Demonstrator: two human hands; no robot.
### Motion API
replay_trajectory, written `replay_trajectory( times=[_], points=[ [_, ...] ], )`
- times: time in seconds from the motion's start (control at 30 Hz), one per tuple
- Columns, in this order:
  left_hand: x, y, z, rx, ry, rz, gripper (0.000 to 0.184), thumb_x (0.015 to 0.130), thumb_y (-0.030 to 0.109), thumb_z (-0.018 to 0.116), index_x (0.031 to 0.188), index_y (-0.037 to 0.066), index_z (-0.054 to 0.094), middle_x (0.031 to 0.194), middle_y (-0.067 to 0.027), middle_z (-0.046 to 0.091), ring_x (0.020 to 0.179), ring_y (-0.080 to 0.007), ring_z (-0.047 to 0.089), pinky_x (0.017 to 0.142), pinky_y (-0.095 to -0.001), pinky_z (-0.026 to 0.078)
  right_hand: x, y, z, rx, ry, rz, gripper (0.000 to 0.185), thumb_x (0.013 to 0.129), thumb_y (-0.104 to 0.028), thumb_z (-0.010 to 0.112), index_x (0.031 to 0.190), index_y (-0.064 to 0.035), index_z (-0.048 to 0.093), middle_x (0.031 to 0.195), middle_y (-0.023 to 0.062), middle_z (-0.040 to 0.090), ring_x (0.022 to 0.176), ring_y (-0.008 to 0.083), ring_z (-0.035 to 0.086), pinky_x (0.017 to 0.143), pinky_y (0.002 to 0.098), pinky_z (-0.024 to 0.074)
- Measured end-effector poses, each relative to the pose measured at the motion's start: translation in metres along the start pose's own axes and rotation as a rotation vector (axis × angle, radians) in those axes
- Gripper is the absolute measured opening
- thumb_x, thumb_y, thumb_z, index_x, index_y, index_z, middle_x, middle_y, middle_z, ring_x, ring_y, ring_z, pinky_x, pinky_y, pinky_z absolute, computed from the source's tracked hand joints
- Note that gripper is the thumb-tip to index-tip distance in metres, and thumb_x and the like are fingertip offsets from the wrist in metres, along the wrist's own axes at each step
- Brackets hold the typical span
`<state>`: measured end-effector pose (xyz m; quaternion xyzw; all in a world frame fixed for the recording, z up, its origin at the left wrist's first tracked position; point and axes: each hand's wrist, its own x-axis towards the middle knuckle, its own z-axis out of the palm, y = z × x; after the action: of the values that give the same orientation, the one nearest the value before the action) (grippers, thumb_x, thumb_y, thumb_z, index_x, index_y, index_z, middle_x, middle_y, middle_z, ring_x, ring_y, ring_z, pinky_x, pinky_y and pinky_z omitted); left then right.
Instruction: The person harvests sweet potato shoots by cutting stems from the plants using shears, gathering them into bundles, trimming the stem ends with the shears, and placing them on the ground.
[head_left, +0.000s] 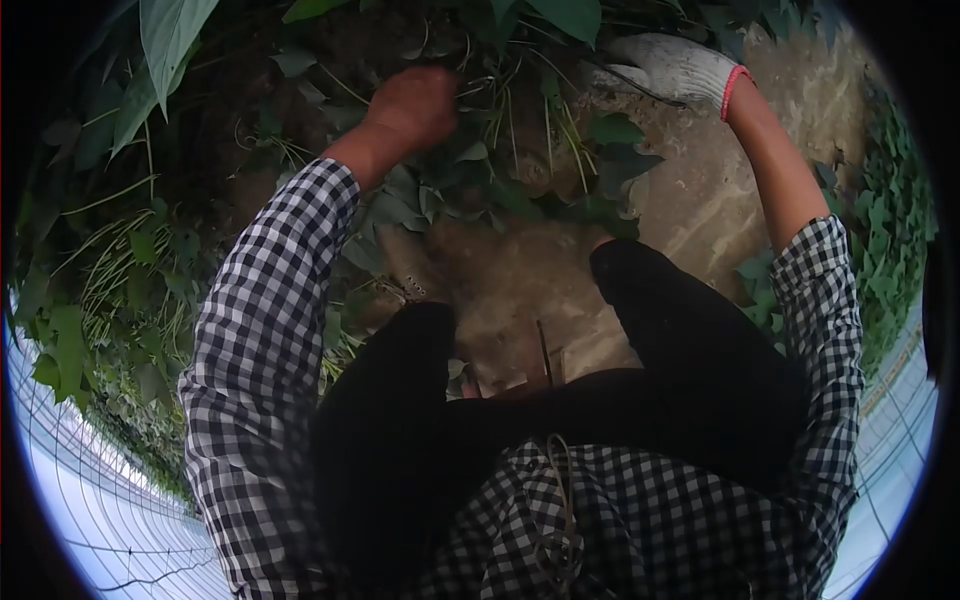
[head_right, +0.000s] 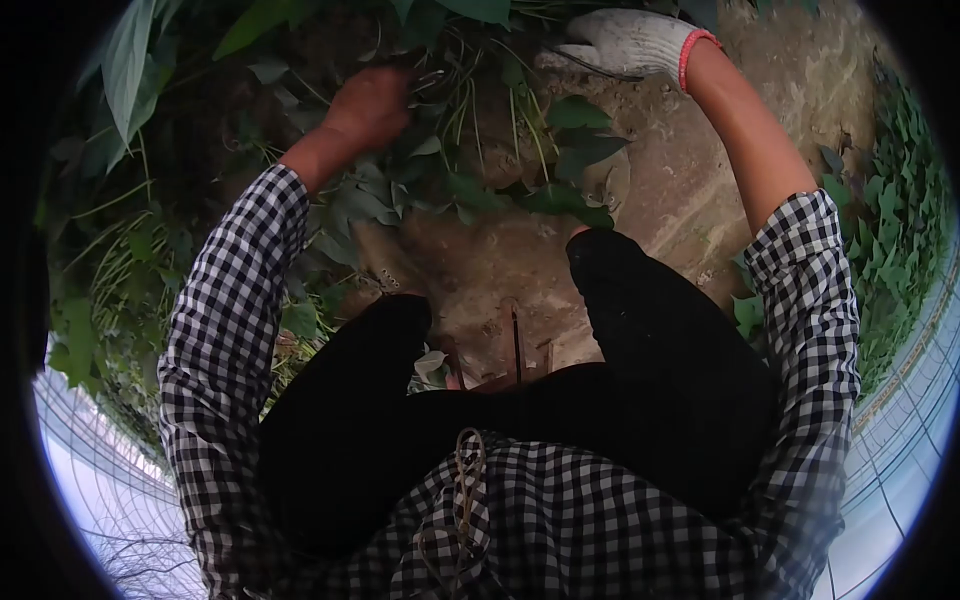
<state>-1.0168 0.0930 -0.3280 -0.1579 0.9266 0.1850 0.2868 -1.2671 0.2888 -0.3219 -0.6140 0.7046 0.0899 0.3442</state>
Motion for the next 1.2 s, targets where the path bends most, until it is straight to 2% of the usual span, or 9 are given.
replay_trajectory(
  times=[0.13,0.23,0.4,0.53,0.63,0.9,1.03,1.13,1.2],
  points=[
    [0.029,-0.014,0.006,-0.202,0.014,-0.201,0.042,0.086,0.041,0.053,0.105,0.006,0.067,0.109,-0.0213,0.063,0.104,-0.0361,0.060,0.090,-0.0420,0.049,0.004,0.001,-0.002,-0.005,0.016,-0.021,0.047,0.098,-0.040,0.035,0.124,-0.0046,0.051,0.121,0.0175,0.055,0.113,0.0334,0.052,0.097,0.0392,0.0419],
    [0.047,-0.017,0.006,-0.178,0.070,-0.201,0.050,0.086,0.050,0.050,0.107,0.007,0.066,0.110,-0.0216,0.063,0.104,-0.0362,0.060,0.090,-0.0414,0.049,0.008,0.001,-0.002,-0.009,0.024,-0.041,0.047,0.098,-0.040,0.035,0.122,-0.0044,0.052,0.119,0.0175,0.056,0.111,0.0335,0.052,0.096,0.0394,0.0422],
    [0.060,-0.010,0.003,-0.339,-0.020,-0.217,0.053,0.085,0.054,0.049,0.109,0.009,0.066,0.110,-0.0178,0.064,0.103,-0.0357,0.061,0.086,-0.0409,0.049,0.015,-0.001,-0.003,-0.013,0.047,-0.054,0.046,0.098,-0.041,0.035,0.119,-0.0040,0.054,0.116,0.0175,0.057,0.108,0.0335,0.053,0.095,0.0398,0.0428],
    [0.076,0.062,0.048,-0.693,0.258,-0.363,0.054,0.082,0.053,0.053,0.106,0.007,0.066,0.108,-0.0183,0.065,0.101,-0.0350,0.061,0.084,-0.0406,0.050,0.008,0.006,-0.002,-0.018,0.112,-0.065,0.046,0.098,-0.042,0.035,0.116,-0.0038,0.055,0.113,0.0175,0.058,0.105,0.0336,0.054,0.093,0.0401,0.0432],
    [0.092,0.106,0.077,-1.045,0.347,-0.746,0.047,0.080,0.046,0.060,0.099,0.003,0.068,0.100,-0.0199,0.067,0.096,-0.0358,0.063,0.079,-0.0418,0.051,0.019,0.008,-0.008,-0.023,0.130,-0.075,0.046,0.098,-0.042,0.035,0.114,-0.0035,0.056,0.111,0.0175,0.059,0.103,0.0336,0.055,0.092,0.0404,0.0435],
    [0.094,0.096,0.082,-0.815,0.515,-0.551,0.041,0.076,0.036,0.067,0.086,-0.004,0.067,0.087,-0.0233,0.067,0.087,-0.0413,0.064,0.071,-0.0452,0.050,0.031,0.006,-0.008,-0.031,0.150,-0.105,0.047,0.097,-0.043,0.036,0.108,-0.0030,0.058,0.105,0.0175,0.060,0.099,0.0338,0.056,0.090,0.0410,0.0444],
    [0.065,0.094,0.058,-1.008,0.416,-0.746,0.048,0.072,0.038,0.069,0.091,-0.006,0.067,0.095,-0.0254,0.066,0.092,-0.0409,0.063,0.077,-0.0445,0.051,0.029,-0.001,0.004,-0.043,0.155,-0.123,0.048,0.097,-0.044,0.036,0.106,-0.0027,0.059,0.102,0.0175,0.061,0.096,0.0338,0.057,0.089,0.0413,0.0448],
    [0.063,0.096,0.053,-0.918,0.403,-0.766,0.054,0.068,0.040,0.070,0.090,-0.009,0.065,0.092,-0.0209,0.069,0.085,-0.0301,0.067,0.075,-0.0390,0.049,0.017,0.003,0.012,-0.061,0.177,-0.129,0.048,0.097,-0.044,0.036,0.103,-0.0025,0.060,0.100,0.0175,0.062,0.094,0.0339,0.058,0.088,0.0415,0.0452],
    [0.062,0.093,0.060,-0.926,0.388,-0.746,0.055,0.068,0.041,0.071,0.092,-0.009,0.065,0.093,-0.0212,0.068,0.086,-0.0301,0.067,0.075,-0.0391,0.049,0.016,-0.001,0.017,-0.068,0.172,-0.136,0.049,0.097,-0.044,0.036,0.102,-0.0023,0.061,0.098,0.0175,0.062,0.093,0.0339,0.058,0.087,0.0417,0.0454]
  ],
)
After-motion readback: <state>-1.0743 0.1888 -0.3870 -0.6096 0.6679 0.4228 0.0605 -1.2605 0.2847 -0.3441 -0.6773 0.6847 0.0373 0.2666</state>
